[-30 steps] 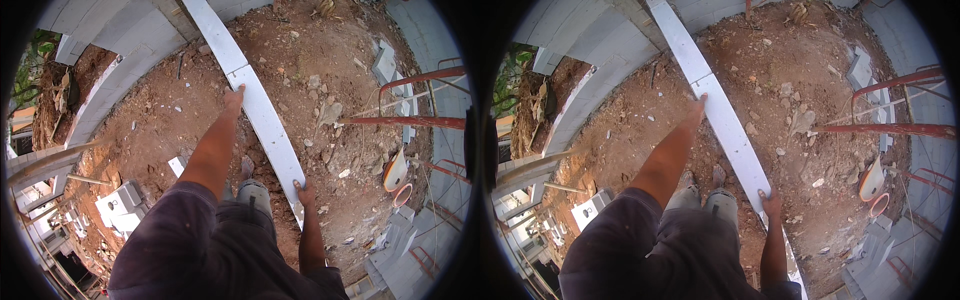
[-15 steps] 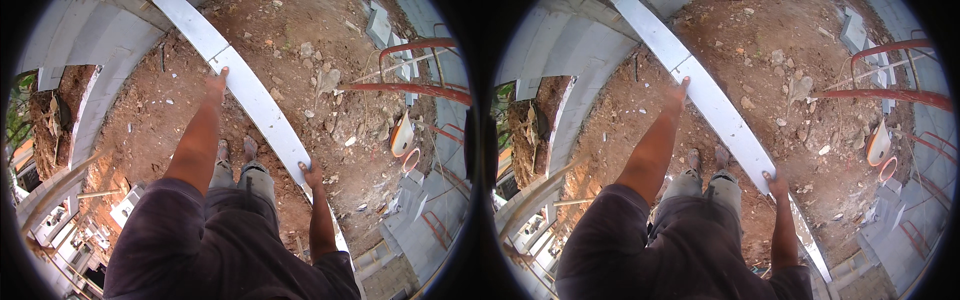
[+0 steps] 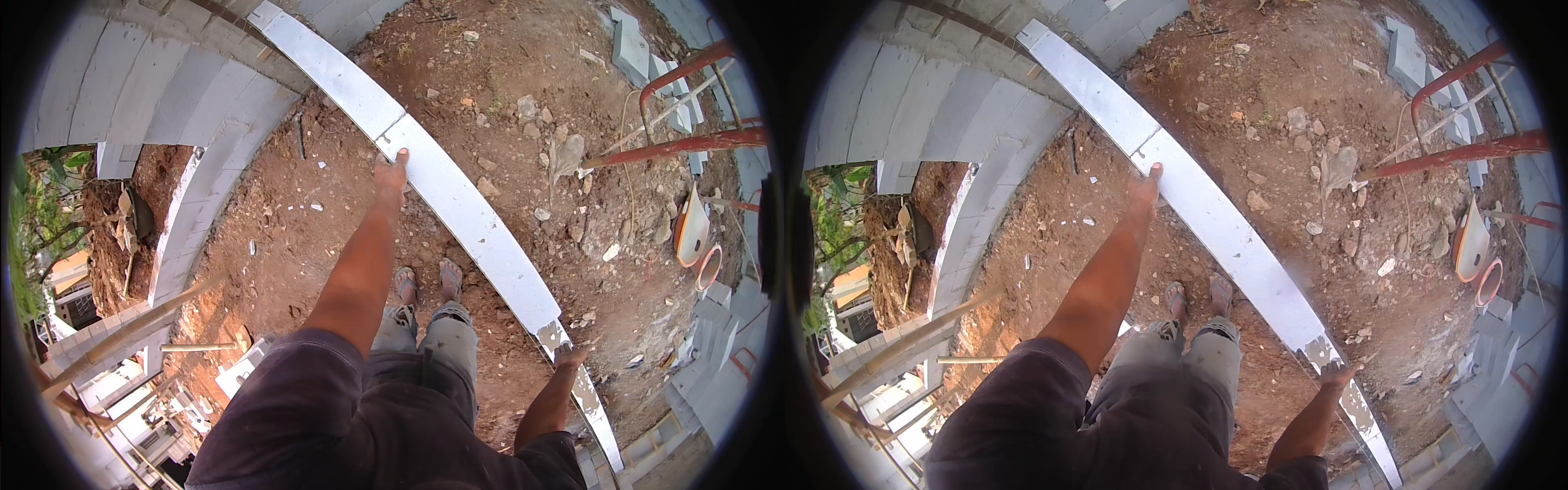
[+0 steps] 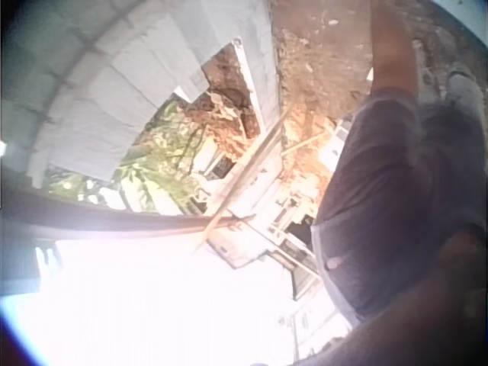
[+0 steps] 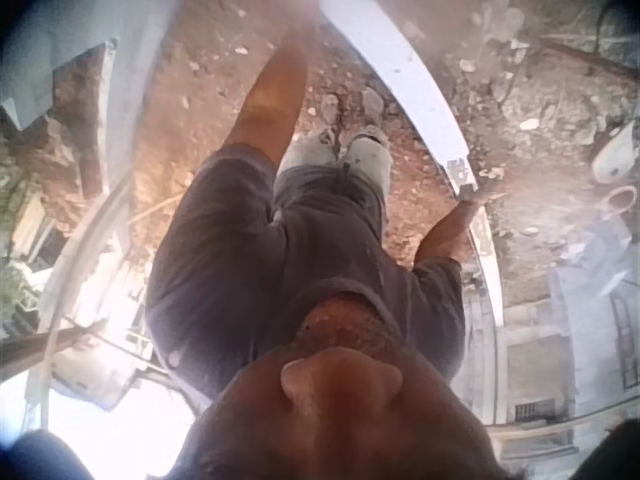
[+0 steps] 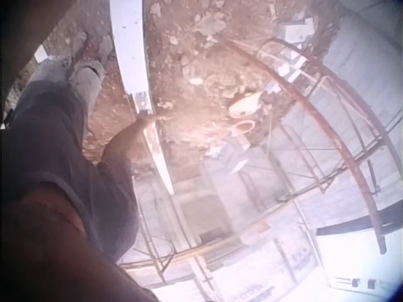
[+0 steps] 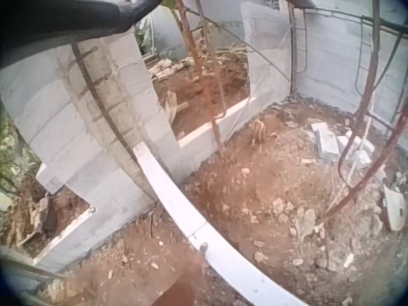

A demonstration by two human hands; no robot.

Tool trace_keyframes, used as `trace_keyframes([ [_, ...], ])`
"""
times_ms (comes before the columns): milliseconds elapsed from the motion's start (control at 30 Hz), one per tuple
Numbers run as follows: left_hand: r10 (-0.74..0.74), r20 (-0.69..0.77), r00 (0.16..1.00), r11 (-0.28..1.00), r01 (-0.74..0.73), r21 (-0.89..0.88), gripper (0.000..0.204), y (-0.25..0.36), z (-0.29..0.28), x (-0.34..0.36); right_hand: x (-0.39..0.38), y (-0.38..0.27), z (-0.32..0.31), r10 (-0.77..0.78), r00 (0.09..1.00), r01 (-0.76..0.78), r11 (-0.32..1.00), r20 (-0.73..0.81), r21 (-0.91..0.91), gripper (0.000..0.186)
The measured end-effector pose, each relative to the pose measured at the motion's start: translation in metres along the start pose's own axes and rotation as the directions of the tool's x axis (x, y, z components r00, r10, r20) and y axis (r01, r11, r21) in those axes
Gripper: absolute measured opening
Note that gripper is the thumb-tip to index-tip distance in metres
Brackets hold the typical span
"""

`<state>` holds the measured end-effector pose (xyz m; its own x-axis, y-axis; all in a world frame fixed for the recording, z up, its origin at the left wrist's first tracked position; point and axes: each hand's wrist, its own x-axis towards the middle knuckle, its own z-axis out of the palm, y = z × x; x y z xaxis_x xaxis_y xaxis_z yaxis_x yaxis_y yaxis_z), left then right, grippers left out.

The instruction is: The person picks up white rectangular blocks and places them along a low wall. Using a trowel, they scoop mortar from a bucket and spread it between the blocks to secure them in place. The person repeats this process, adding mortar and positioning additional blocks along the wall.

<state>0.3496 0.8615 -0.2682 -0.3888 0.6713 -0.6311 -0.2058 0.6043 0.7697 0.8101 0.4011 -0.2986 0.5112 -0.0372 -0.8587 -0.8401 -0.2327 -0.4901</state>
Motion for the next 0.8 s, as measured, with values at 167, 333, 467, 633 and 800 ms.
trace_keyframes([
  [167,0.021,0.004,1.000,0.996,-0.021,0.082,0.059,-0.014,-0.003,0.026,0.035,0.078,0.100,0.195,0.833,-0.215,0.976,0.518,-0.021,0.096],
  [333,-0.021,0.057,0.998,0.999,0.018,0.050,0.062,-0.006,-0.003,0.004,0.024,0.064,0.081,0.217,0.860,-0.200,0.976,0.461,-0.086,0.104],
  [467,0.025,-0.046,0.999,0.998,-0.023,0.057,0.055,-0.007,-0.005,0.013,0.010,0.037,0.039,0.181,0.983,-0.179,0.982,0.040,-0.061,0.112],
  [633,0.010,-0.026,1.000,1.000,-0.009,0.022,0.054,-0.024,-0.004,0.017,0.023,0.064,0.101,0.283,0.823,-0.250,0.959,0.493,-0.133,0.105],
  [800,-0.029,-0.002,1.000,0.998,0.029,-0.057,0.051,0.006,0.000,0.000,0.013,-0.001,0.120,-0.352,0.868,0.492,0.705,0.351,-0.511,0.086],
])
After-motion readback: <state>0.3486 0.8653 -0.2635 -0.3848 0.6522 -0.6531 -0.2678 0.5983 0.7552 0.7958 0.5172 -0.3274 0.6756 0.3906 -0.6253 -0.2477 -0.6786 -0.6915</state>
